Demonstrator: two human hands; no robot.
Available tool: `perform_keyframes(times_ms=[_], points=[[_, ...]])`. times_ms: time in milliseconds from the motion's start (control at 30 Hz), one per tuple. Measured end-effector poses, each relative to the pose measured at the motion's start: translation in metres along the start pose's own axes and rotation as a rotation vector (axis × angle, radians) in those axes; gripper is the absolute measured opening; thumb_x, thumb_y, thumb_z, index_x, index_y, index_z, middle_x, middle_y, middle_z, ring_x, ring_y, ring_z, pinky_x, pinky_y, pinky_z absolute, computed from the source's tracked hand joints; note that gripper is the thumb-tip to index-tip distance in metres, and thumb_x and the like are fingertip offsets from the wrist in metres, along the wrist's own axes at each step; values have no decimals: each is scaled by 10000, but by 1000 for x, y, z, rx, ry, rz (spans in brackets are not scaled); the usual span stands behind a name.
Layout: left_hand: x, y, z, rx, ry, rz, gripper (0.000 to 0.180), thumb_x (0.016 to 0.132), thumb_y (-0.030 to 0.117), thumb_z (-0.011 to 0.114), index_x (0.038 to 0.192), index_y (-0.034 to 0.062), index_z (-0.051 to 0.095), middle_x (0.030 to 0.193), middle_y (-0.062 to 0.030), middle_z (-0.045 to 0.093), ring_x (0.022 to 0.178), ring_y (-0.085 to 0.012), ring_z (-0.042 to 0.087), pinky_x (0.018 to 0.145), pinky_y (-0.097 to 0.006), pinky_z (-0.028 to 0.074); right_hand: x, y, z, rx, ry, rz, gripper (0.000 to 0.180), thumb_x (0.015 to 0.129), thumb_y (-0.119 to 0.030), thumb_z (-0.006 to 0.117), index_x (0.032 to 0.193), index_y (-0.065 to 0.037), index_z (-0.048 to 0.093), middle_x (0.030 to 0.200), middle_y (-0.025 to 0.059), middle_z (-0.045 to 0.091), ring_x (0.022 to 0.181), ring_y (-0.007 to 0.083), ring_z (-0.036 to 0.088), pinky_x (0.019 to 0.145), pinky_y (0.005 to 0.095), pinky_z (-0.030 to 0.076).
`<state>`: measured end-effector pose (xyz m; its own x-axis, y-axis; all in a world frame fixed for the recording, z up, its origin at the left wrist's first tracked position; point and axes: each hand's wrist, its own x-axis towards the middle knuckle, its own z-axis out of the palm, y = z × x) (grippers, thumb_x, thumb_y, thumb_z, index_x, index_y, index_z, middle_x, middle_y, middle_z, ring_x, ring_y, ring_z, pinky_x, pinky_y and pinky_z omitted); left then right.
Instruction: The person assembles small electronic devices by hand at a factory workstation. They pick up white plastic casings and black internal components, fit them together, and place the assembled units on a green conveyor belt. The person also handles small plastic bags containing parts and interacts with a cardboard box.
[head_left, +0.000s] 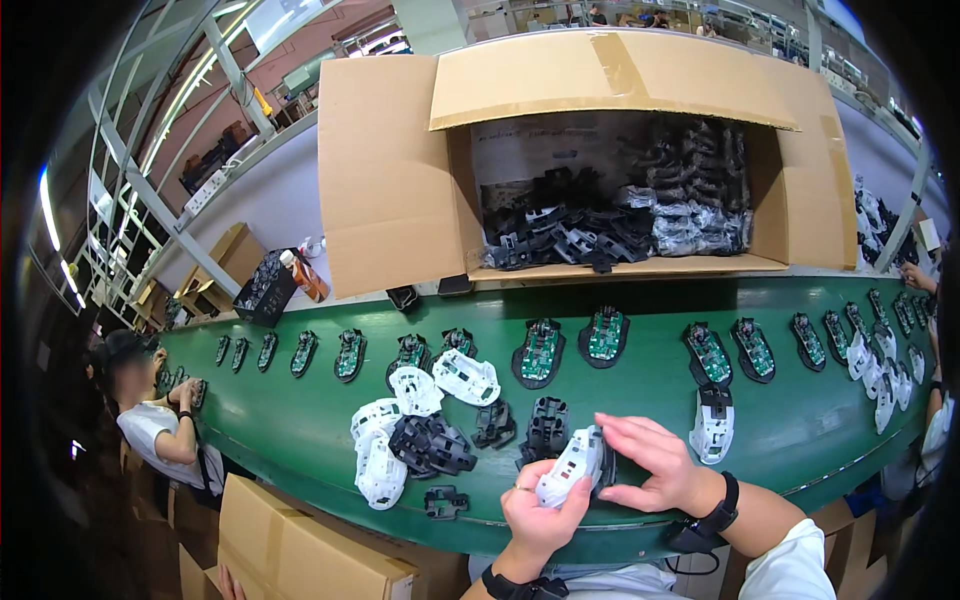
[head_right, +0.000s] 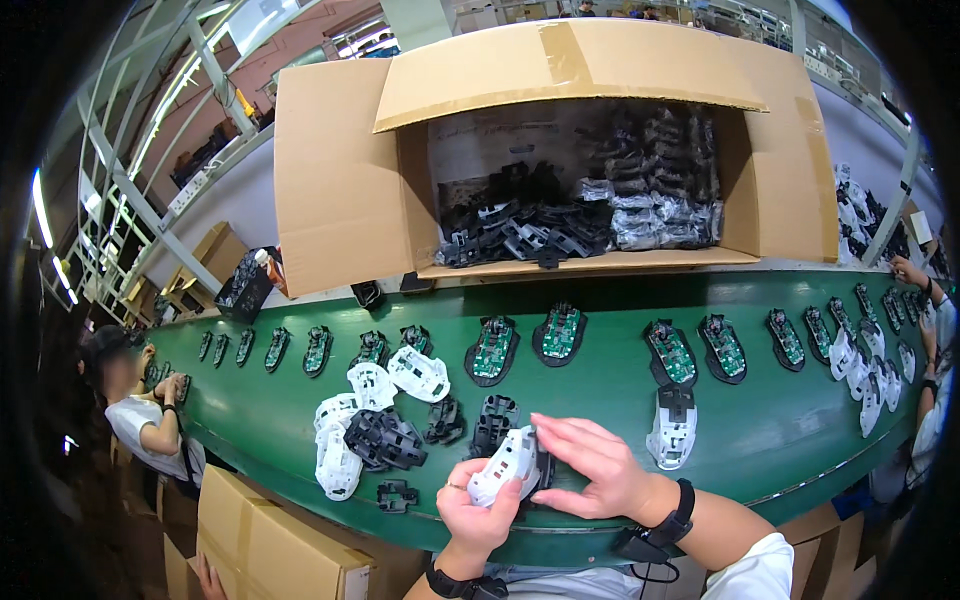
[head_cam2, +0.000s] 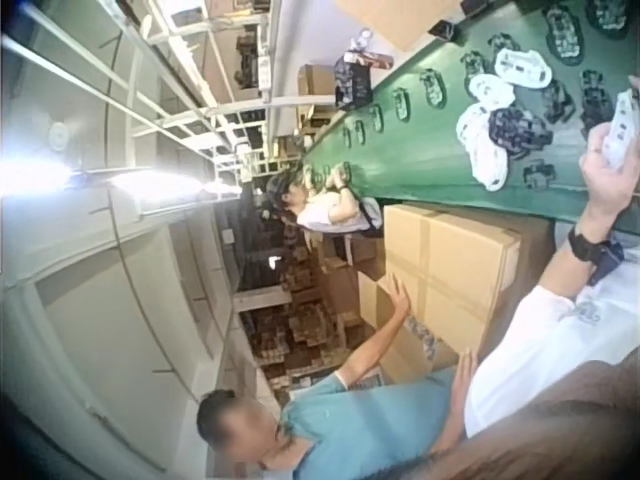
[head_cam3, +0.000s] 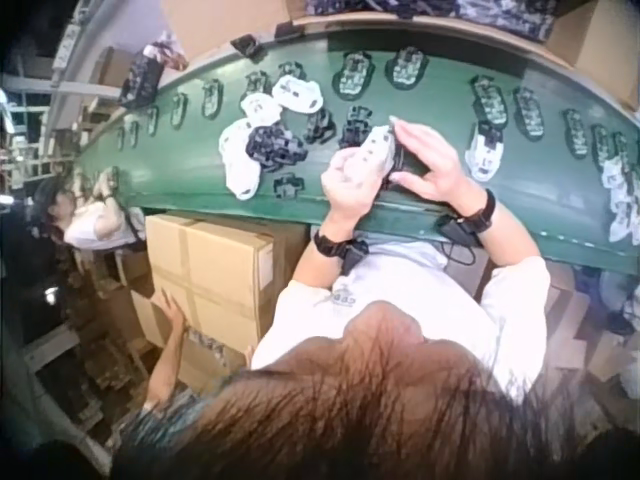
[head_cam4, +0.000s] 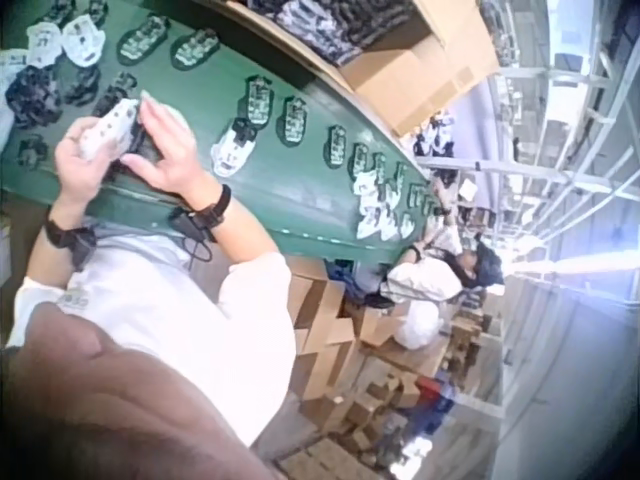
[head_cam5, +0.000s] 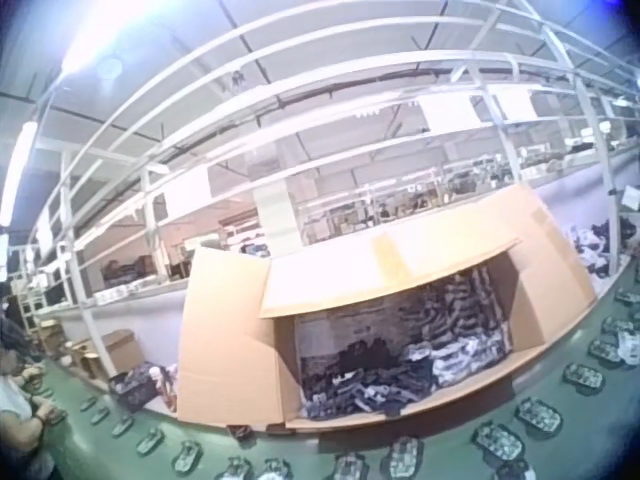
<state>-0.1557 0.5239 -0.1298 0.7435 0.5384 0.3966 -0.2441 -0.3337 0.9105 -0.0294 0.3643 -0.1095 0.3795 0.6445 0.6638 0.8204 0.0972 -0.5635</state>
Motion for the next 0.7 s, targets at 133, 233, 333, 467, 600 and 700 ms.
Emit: perform_keyframes(times_ms=[133,233,333,467,600,700], points=[[0,-1,-5,7,-55,33,387,778,197,895,1007,-23,673,809,-88,744,697,-119,703,623,-276,562,0,0,7,-4,-28,61,685,750,-249,893,1301,55,621,1378,265,598,1174,391,648,989,429,531],[-4,-4,-14,18,-105,37,421,792,267,891,1007,-21,673,819,-86,737,709,-105,684,644,-269,559,4,-7,11,327,-63,364,749,757,-261,900,1358,33,562,1342,218,629,1180,298,650,995,415,531],[5,11,-10,88,-135,119,452,787,344,894,990,2,678,797,-98,721,652,-141,684,613,-289,551,-18,1,8,560,-221,709,845,749,-318,916,1383,31,480,1184,94,660,1097,166,628,951,357,527],[7,21,-9,-57,-130,-9,444,778,350,894,944,18,650,778,-116,697,654,-210,702,599,-336,542,-27,-13,19,412,4,736,861,769,-471,867,1343,30,467,1092,58,570,987,146,570,865,301,472],[1,22,-24,83,-202,73,395,760,210,816,1025,-7,620,904,-156,650,779,-344,649,712,-404,521,-53,7,33,298,0,492,769,858,-425,788,1357,59,459,1140,109,588,1034,199,589,905,348,490],[-1,40,-27,301,-92,301,382,723,201,735,1020,-6,613,1046,-193,586,924,-380,562,830,-450,437,-47,11,22,40,-87,192,721,887,-369,764,1375,71,467,1213,165,593,1090,271,602,957,387,483]])
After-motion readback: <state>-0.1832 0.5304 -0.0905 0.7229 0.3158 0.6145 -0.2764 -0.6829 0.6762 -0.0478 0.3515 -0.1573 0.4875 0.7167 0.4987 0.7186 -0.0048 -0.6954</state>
